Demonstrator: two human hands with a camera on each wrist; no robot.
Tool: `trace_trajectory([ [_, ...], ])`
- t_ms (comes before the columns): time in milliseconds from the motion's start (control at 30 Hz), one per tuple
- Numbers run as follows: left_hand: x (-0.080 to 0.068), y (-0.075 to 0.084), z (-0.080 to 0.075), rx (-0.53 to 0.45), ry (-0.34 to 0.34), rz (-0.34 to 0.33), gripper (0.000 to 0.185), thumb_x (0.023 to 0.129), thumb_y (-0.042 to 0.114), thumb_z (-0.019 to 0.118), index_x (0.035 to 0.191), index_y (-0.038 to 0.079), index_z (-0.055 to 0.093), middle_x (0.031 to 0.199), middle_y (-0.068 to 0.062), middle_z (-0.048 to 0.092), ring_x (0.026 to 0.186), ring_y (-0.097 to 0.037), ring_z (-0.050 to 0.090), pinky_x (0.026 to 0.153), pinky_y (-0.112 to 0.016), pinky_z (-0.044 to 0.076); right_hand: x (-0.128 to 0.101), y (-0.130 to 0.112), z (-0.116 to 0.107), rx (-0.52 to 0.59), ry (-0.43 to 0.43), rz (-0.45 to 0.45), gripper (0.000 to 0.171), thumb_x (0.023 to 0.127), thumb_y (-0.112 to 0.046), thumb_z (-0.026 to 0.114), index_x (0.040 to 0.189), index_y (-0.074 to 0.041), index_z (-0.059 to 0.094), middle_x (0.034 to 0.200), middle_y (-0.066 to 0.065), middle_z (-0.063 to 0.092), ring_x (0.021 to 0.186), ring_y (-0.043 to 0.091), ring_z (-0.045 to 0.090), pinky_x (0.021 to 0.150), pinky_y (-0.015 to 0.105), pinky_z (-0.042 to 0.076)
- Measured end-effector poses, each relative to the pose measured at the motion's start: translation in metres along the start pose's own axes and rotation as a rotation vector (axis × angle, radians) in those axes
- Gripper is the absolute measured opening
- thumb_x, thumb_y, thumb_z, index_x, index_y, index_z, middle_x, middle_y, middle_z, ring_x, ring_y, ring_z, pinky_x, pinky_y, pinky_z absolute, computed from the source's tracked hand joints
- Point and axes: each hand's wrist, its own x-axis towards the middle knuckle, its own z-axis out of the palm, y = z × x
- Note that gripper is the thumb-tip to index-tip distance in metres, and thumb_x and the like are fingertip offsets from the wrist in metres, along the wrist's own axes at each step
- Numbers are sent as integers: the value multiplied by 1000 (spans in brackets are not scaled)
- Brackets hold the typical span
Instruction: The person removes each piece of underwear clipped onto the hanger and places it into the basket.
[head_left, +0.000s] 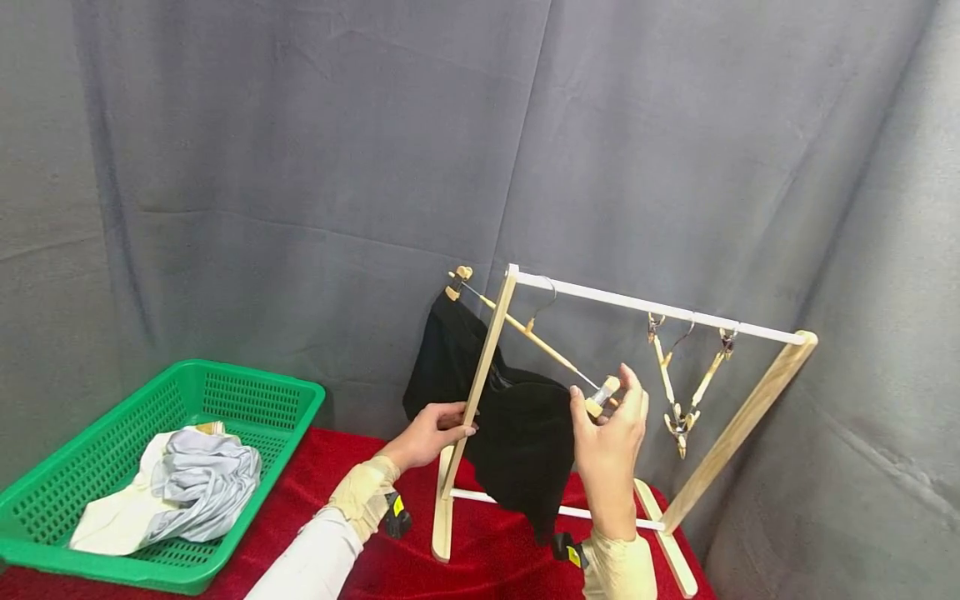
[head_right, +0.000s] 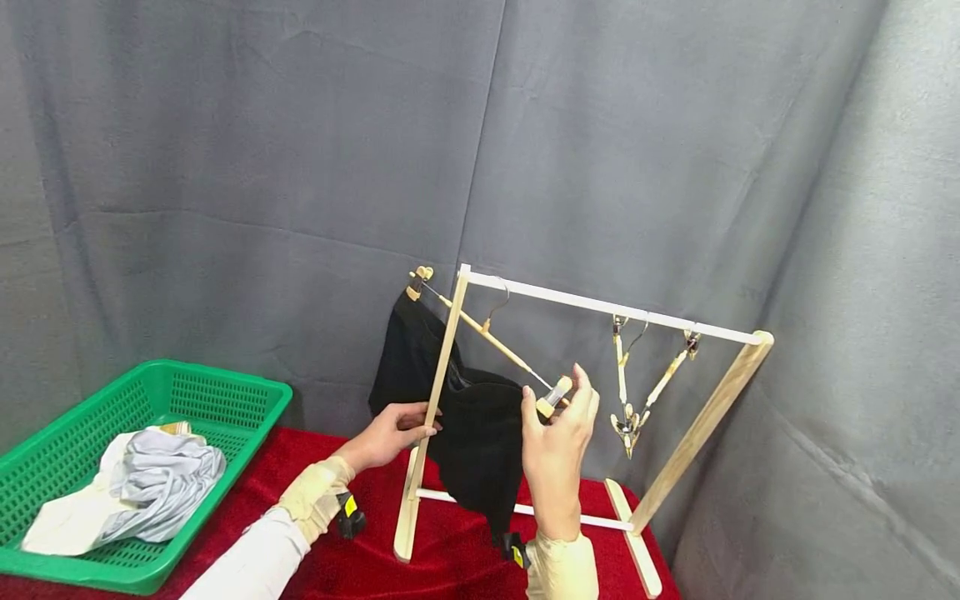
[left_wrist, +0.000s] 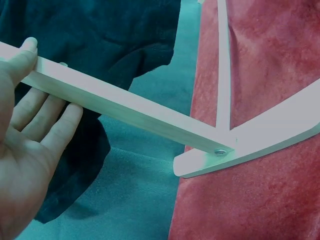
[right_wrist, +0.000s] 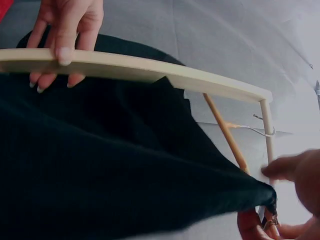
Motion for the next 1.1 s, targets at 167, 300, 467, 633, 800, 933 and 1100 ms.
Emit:
trace_trajectory([
  [167,0,0,0,1,10,5,36,98,8,67,130,-7,62,116,-23,72,110,-35,70,96,-45,56,3,1,-3,15,-6,46,80,84,-5,81,152,2,38,134,20,55,100,33,67,72,-1,43],
  [300,1,0,-1,0,12,12,37,97,7,67,130,-8,62,117,-24,72,110,-36,70,95,-45,56,5,2,-6,18,5,56,89,82,-2,82,155,6,30,133,21,61,98,34,70,71,-1,43],
  [467,1,6,0,14,10,10,38,98,6,66,131,-10,60,118,-26,70,111,-37,69,95,-46,56,8,6,-10,86,12,43,86,81,4,81,153,8,33,109,22,71,87,6,69,72,2,47],
  [633,1,-1,2,6,16,3,38,98,5,65,132,-11,59,118,-27,70,110,-39,69,95,-49,56,8,9,-10,97,13,-15,52,81,10,77,131,4,62,86,19,70,71,-7,59,68,4,49],
  [800,0,-1,2,7,12,-5,39,98,9,66,133,-7,60,119,-23,71,110,-34,70,95,-45,56,8,10,-10,-21,2,-45,15,84,3,73,98,-2,71,77,11,68,63,2,55,59,7,41],
  [933,0,-2,2,16,2,-8,38,99,11,66,132,-6,61,120,-22,71,111,-33,69,95,-43,56,9,12,-11,-16,-39,-39,8,87,-7,76,93,-6,72,76,7,67,63,4,55,58,10,41],
  [1100,2,-1,2,15,9,-9,34,98,10,66,129,-4,63,118,-19,72,111,-31,69,95,-44,56,11,15,-11,44,-63,-91,16,90,-16,78,78,-7,72,63,0,60,55,1,47,50,14,36],
])
